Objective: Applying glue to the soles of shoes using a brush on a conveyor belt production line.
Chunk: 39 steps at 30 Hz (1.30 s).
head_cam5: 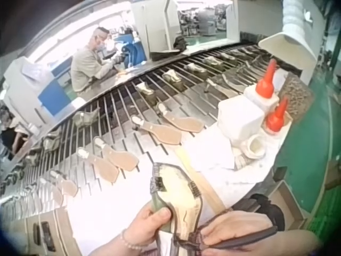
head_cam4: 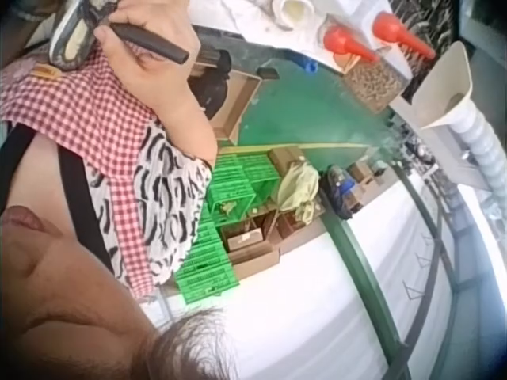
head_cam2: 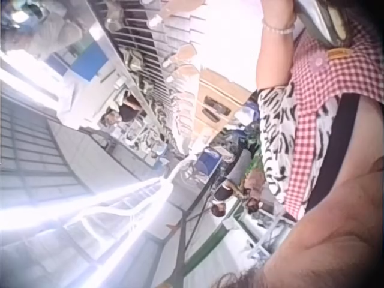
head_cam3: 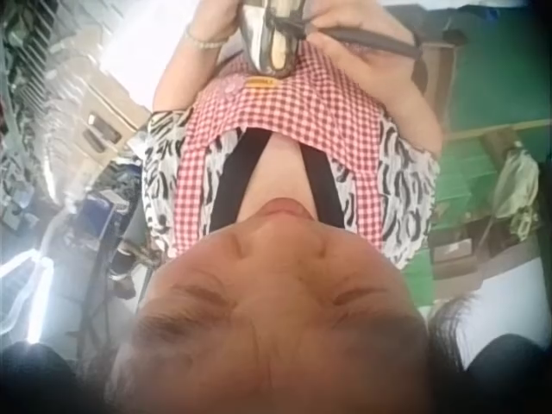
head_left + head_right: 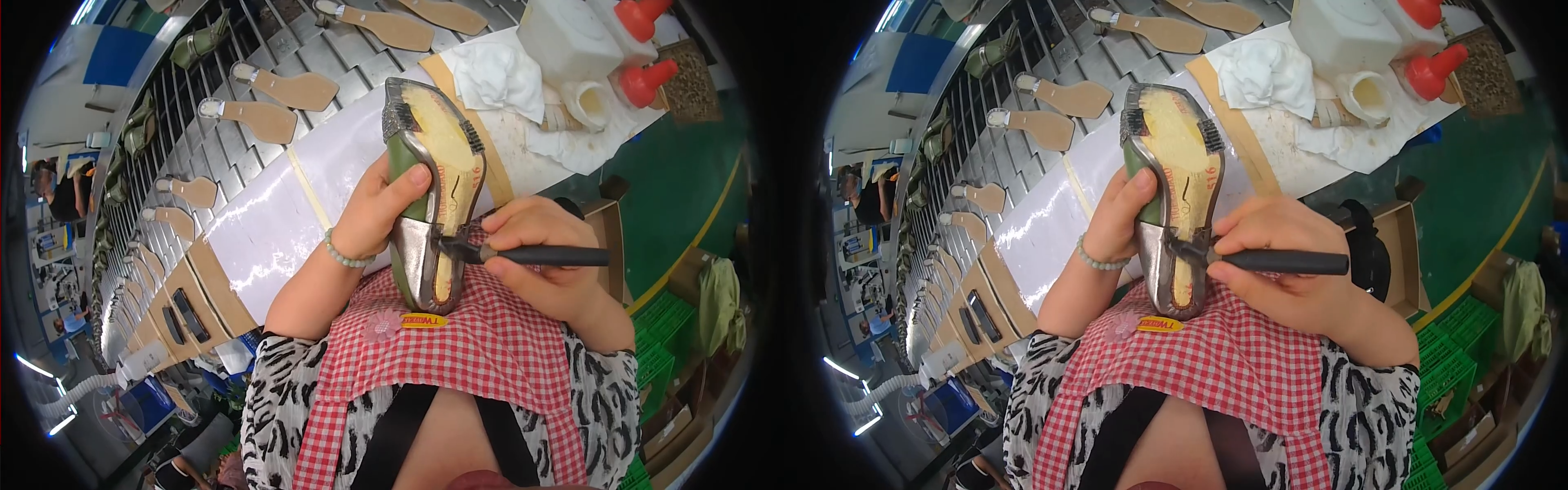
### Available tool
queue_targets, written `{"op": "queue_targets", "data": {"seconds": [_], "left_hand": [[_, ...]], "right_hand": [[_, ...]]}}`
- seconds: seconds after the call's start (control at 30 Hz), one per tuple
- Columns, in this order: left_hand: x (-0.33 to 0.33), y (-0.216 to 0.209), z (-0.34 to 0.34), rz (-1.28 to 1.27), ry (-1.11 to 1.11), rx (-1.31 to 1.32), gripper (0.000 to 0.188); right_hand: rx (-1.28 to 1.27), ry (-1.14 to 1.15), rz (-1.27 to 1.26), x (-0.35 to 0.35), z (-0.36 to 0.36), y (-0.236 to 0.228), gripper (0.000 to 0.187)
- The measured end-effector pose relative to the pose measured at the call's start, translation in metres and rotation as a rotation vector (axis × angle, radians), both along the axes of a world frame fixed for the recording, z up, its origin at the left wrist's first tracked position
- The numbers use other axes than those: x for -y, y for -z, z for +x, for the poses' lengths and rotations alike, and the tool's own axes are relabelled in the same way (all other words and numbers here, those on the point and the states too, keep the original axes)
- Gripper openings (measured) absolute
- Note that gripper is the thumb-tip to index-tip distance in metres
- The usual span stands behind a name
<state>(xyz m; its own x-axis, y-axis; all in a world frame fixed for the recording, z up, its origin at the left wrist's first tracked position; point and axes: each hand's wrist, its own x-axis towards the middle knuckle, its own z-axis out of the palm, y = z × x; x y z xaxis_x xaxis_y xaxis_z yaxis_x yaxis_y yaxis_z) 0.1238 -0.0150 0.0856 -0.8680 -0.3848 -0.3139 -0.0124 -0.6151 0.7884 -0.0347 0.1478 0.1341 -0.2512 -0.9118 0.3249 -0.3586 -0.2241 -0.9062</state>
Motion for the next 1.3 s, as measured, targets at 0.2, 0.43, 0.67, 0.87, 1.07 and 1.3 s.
{"op": "queue_targets", "data": {"seconds": [0.2, 0.43, 0.67, 0.87, 1.07, 1.3], "left_hand": [[-0.001, 0.002, 0.0, 0.028, 0.01, 0.023, 0.055], [-0.001, 0.004, 0.001, 0.026, -0.005, -0.004, 0.056], [0.001, 0.003, 0.003, 0.015, -0.001, -0.03, 0.056], [-0.001, 0.001, 0.002, 0.021, -0.011, -0.023, 0.056], [0.006, 0.006, 0.009, -0.116, -0.191, -0.096, 0.06], [0.013, 0.025, 0.047, -1.348, -0.084, 0.175, 0.066]], "right_hand": [[0.136, -0.166, 0.023, -0.004, 0.002, 0.005, 0.016], [0.502, -0.09, 0.108, -0.007, -0.002, 0.002, 0.015], [0.262, -0.154, 0.135, 0.001, -0.001, -0.001, 0.013], [0.215, 0.002, 0.029, 0.003, 0.001, 0.002, 0.017], [0.18, 0.083, -0.096, -0.004, -0.004, 0.002, 0.021], [0.647, 0.273, -0.131, -0.005, -0.007, 0.016, 0.02]]}}
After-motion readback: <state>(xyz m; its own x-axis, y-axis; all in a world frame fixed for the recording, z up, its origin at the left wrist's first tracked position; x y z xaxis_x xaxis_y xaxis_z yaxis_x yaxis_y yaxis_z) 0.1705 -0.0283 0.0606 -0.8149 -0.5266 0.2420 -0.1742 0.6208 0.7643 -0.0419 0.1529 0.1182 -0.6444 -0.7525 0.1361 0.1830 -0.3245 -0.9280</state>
